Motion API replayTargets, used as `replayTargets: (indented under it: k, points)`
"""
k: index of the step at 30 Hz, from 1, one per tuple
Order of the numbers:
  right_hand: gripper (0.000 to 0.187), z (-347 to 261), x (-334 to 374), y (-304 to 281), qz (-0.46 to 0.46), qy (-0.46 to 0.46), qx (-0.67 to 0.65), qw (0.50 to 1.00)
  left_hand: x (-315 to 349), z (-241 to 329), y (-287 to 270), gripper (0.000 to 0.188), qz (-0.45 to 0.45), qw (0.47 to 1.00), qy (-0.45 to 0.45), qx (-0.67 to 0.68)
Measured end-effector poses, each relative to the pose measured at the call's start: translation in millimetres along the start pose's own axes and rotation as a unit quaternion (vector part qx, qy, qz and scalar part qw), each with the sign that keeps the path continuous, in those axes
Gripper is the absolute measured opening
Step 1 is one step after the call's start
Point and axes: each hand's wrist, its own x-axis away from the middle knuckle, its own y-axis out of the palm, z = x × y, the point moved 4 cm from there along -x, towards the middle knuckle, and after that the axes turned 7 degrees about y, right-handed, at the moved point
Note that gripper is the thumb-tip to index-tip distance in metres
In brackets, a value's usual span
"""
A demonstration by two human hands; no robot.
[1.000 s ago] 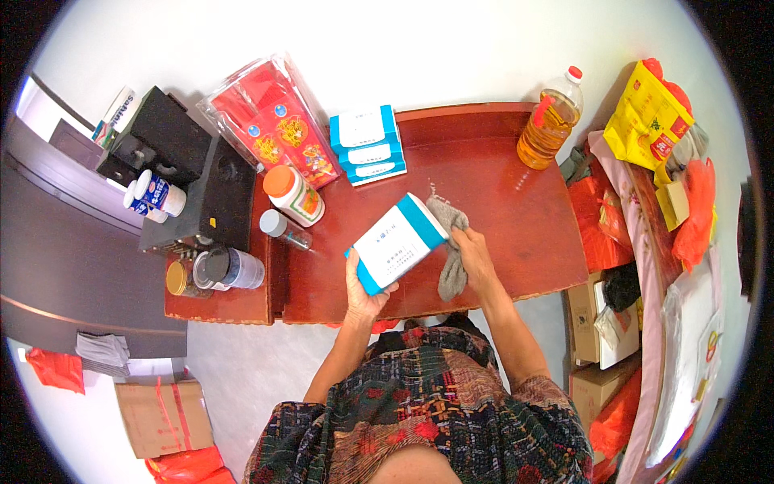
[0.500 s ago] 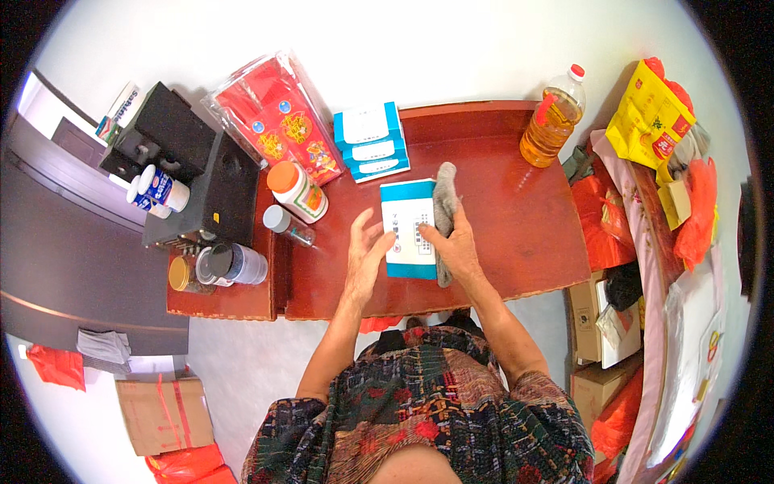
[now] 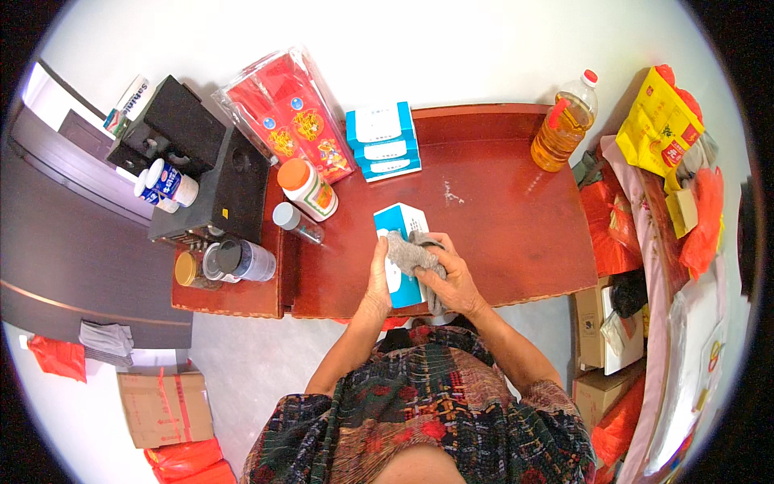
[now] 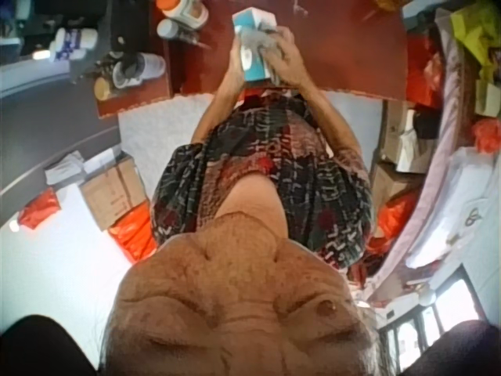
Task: The person wipes a red wooden table and a wooden desk with a grey cloth. They move various items including boxes, a bottle of oil, and jars to clean underneath them, then wipe the items themselves before placing them back. The person also wipes a black safe and a red box on the table.
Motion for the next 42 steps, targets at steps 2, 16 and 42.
replayTargets:
  k: [2,16,42]
  points:
    - [0.036,-8,-6,4,0.086,-0.048,0.114,0.989,4,-4,-7,0.07,0.027,1.0,-0.004,-0.008]
    - [0.047,53,-26,-5,0.128,0.213,0.139,0.959,-9,32,5,0.058,0.045,0.994,0.103,0.001]
    - [0.042,42,21,-15,0.259,0.003,0.297,0.919,-9,46,19,0.054,0.155,0.977,0.124,0.077]
